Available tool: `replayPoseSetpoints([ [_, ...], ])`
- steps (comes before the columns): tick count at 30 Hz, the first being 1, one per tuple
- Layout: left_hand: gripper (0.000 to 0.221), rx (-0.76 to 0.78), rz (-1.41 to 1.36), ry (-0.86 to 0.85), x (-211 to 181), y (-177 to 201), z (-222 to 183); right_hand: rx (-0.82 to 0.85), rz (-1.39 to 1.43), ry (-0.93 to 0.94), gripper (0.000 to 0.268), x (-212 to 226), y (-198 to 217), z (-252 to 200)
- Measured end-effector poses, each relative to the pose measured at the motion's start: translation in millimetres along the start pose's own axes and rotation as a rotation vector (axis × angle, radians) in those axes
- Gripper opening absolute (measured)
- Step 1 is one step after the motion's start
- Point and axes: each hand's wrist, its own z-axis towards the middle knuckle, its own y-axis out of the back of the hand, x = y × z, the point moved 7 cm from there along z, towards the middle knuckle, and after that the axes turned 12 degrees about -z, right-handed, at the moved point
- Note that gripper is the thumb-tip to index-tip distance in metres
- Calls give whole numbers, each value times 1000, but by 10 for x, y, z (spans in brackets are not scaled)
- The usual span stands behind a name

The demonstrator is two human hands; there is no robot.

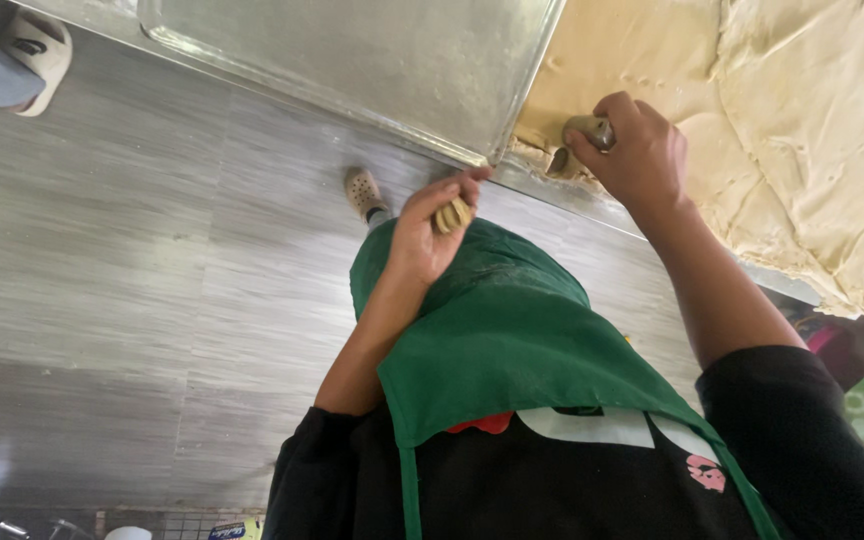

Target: The person uses a circular metal cutter to stamp out dough circles from a flat sheet, then picks up the cut circles and stacks them on a metal tray.

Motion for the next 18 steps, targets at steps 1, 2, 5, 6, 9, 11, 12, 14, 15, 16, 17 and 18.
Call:
replayPoseSetpoints([
  [1,22,-25,-18,49,52,10,11,35,12,-12,38,-13,-10,2],
  [2,23,-50,-36,98,98,9,20,71,23,-25,39,-27,-11,-2],
  [5,33,-154,-27,233,235,23,42,150,34,-34,39,-25,-26,8],
  [6,37,-194,-13,278,279,43,36,171,34,-34,39,-16,-37,3],
  [9,44,-53,-4,296,372,-66,42,195,-32,-56,36,-49,-42,59],
  [11,35,-86,42,295,402,-55,42,177,-22,-45,35,-34,3,2],
  [12,33,-103,65,292,410,-50,55,167,-17,-38,35,-24,18,-11],
  [14,26,-127,101,247,408,-40,115,170,-26,-35,35,-15,7,5],
  [15,24,-140,121,232,414,-21,134,172,-29,-41,35,-6,-6,-8],
  [16,22,-138,104,224,430,-7,144,157,-35,-34,35,16,-14,-14],
  [17,21,-132,86,211,453,4,171,140,-44,-23,34,27,-12,3],
  [18,20,-127,67,199,471,17,190,122,-53,-12,33,35,-3,18],
])
